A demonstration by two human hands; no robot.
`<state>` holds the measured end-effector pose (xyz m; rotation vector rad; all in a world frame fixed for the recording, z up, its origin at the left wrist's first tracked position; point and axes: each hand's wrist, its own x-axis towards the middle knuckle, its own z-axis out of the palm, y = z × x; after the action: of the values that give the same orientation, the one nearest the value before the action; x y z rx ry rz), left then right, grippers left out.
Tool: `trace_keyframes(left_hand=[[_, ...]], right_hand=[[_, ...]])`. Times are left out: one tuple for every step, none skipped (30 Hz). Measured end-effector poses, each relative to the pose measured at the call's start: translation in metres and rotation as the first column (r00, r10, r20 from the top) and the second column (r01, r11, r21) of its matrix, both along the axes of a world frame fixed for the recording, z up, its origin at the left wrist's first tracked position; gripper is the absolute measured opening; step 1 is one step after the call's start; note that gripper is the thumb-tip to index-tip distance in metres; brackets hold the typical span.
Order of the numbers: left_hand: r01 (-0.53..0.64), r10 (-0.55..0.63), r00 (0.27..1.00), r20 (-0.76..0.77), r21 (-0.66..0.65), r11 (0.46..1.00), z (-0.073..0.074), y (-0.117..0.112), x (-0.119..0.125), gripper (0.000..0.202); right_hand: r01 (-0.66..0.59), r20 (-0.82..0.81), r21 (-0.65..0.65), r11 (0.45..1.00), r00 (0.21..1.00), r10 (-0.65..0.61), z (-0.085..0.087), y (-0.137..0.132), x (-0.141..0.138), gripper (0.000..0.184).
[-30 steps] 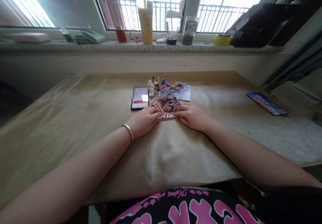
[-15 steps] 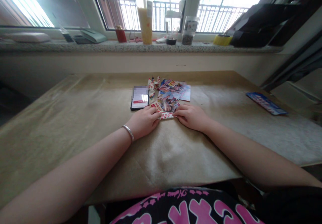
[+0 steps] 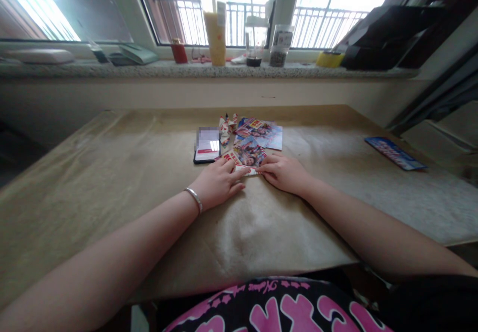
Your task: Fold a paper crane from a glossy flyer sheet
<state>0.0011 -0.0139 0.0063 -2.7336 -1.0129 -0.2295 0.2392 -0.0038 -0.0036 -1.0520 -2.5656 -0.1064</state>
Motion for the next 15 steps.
trace_keyframes(left_hand=[[-0.004, 0.004, 1.0, -0.004, 0.003, 1.0, -0.0005, 0.0001, 0.0001, 0.044], [-0.008, 0.008, 1.0, -0.007, 0.005, 1.0, -0.0008, 0.0001, 0.0001, 0.044], [-0.011, 0.011, 1.0, -0.009, 0.006, 1.0, -0.0011, 0.0002, 0.0002, 0.043], [-0.013, 0.013, 1.0, -0.01, 0.007, 1.0, -0.0012, 0.0002, 0.0003, 0.043], [-0.015, 0.015, 1.0, -0.011, 0.01, 1.0, -0.0013, 0.0001, 0.0004, 0.043], [-0.018, 0.018, 1.0, -0.011, 0.014, 1.0, -0.0013, 0.0001, 0.0005, 0.043], [-0.02, 0.021, 1.0, -0.012, 0.016, 1.0, -0.0014, -0.0001, 0.0005, 0.043], [-0.025, 0.025, 1.0, -0.011, 0.018, 1.0, -0.0014, -0.0002, 0.0005, 0.043], [-0.03, 0.03, 1.0, -0.008, 0.019, 0.999, -0.0016, -0.0004, 0.0004, 0.042], [-0.035, 0.035, 0.999, -0.005, 0.019, 0.999, -0.0018, -0.0005, 0.0003, 0.042], [-0.04, 0.04, 0.999, 0.001, 0.018, 0.999, -0.002, -0.0007, 0.0001, 0.041], [-0.043, 0.043, 0.999, 0.01, 0.017, 0.999, -0.0023, -0.0008, -0.0001, 0.04], [-0.045, 0.045, 0.999, 0.02, 0.015, 0.999, -0.0025, -0.001, -0.0003, 0.04], [-0.045, 0.045, 0.999, 0.029, 0.011, 0.999, -0.0028, -0.001, -0.0004, 0.039], [-0.044, 0.044, 0.998, 0.038, 0.006, 0.999, -0.003, -0.0011, -0.0005, 0.04]], right_hand=[[0.002, 0.001, -0.002, 1.0, 1.0, -0.002, 0.0002, -0.0001, -0.0001, 0.025], [0.004, 0.004, -0.004, 1.0, 1.0, -0.004, 0.0003, -0.0001, -0.0001, 0.025], [0.004, 0.005, -0.006, 1.0, 1.0, -0.004, 0.0002, 0.0, -0.0001, 0.025], [0.004, 0.006, -0.006, 1.0, 1.0, -0.004, -0.0001, 0.0003, -0.0001, 0.025], [0.002, 0.006, -0.006, 1.0, 1.0, -0.002, -0.0006, 0.0006, 0.0, 0.025], [-0.001, 0.004, -0.006, 1.0, 1.0, 0.001, -0.0012, 0.0011, 0.0001, 0.025], [-0.003, 0.001, -0.005, 1.0, 1.0, 0.003, -0.0019, 0.0016, 0.0003, 0.025], [-0.006, -0.004, -0.003, 1.0, 1.0, 0.006, -0.0026, 0.0021, 0.0004, 0.025], [-0.01, -0.011, -0.003, 1.0, 1.0, 0.01, -0.0034, 0.0028, 0.0005, 0.025], [-0.018, -0.02, -0.003, 1.0, 1.0, 0.018, -0.0041, 0.0034, 0.0007, 0.026], [-0.029, -0.029, -0.004, 1.0, 0.999, 0.029, -0.0047, 0.004, 0.0008, 0.026], [-0.041, -0.038, -0.004, 0.999, 0.998, 0.041, -0.0053, 0.0046, 0.0009, 0.026], [-0.051, -0.046, -0.005, 0.999, 0.998, 0.051, -0.0057, 0.0051, 0.001, 0.026], [-0.059, -0.055, -0.007, 0.998, 0.997, 0.058, -0.0061, 0.0055, 0.0011, 0.026], [-0.062, -0.062, -0.009, 0.998, 0.996, 0.061, -0.0064, 0.0059, 0.0011, 0.026]])
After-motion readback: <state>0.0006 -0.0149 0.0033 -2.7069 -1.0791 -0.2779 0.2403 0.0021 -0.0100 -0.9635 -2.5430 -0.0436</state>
